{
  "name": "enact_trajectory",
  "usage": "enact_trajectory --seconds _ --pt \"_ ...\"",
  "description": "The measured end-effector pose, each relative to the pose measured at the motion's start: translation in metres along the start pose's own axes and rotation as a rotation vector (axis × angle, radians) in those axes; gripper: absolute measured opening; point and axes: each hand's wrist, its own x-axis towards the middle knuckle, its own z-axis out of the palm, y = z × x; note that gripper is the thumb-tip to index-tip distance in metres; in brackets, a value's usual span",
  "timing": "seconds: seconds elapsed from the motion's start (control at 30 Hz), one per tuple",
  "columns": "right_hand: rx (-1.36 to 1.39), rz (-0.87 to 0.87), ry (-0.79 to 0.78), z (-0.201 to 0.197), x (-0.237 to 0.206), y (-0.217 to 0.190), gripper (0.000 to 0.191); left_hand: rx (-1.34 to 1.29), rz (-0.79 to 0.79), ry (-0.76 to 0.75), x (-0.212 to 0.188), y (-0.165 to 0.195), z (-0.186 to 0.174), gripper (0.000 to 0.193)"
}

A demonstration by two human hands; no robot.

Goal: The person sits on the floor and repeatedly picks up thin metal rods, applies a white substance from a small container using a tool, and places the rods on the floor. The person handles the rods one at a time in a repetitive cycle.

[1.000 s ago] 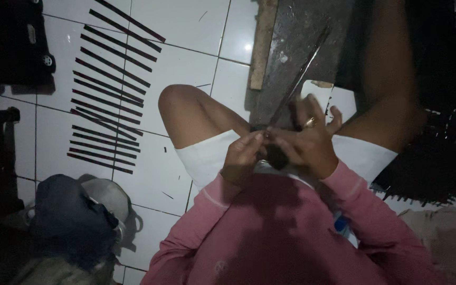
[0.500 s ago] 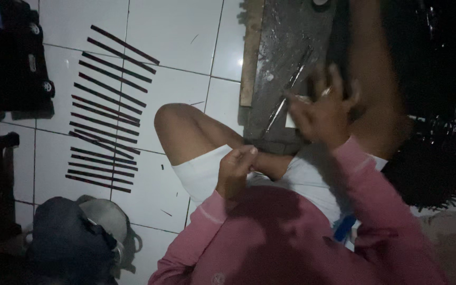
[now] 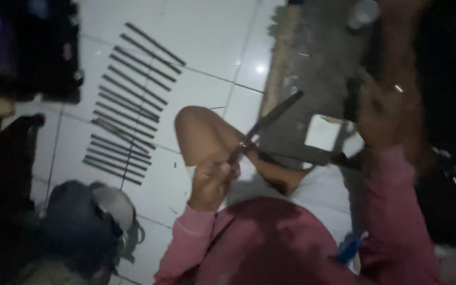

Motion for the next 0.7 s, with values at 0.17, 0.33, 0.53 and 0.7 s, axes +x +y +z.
enact_trajectory --seconds 0.17,0.33,0.53,0.7 --pt "-0.113 0.095 0.046 -0.004 -0.032 0.008 0.038 0.500 0.405 0.175 0.047 0.080 -0.019 0.022" --pt "-0.233 0.258 -0.003 -0.020 -0.054 0.032 0.062 -0.254 0.505 0.242 0.199 0.100 -0.067 0.025" --pt "-0.277 0.298 -0.029 -0.018 -0.057 0.046 0.066 -0.573 0.322 0.538 0.353 0.048 -0.140 0.024" --pt "-0.290 0.304 -0.045 -0.018 -0.043 0.047 0.059 -0.018 0.332 0.370 0.362 -0.005 -0.149 0.038"
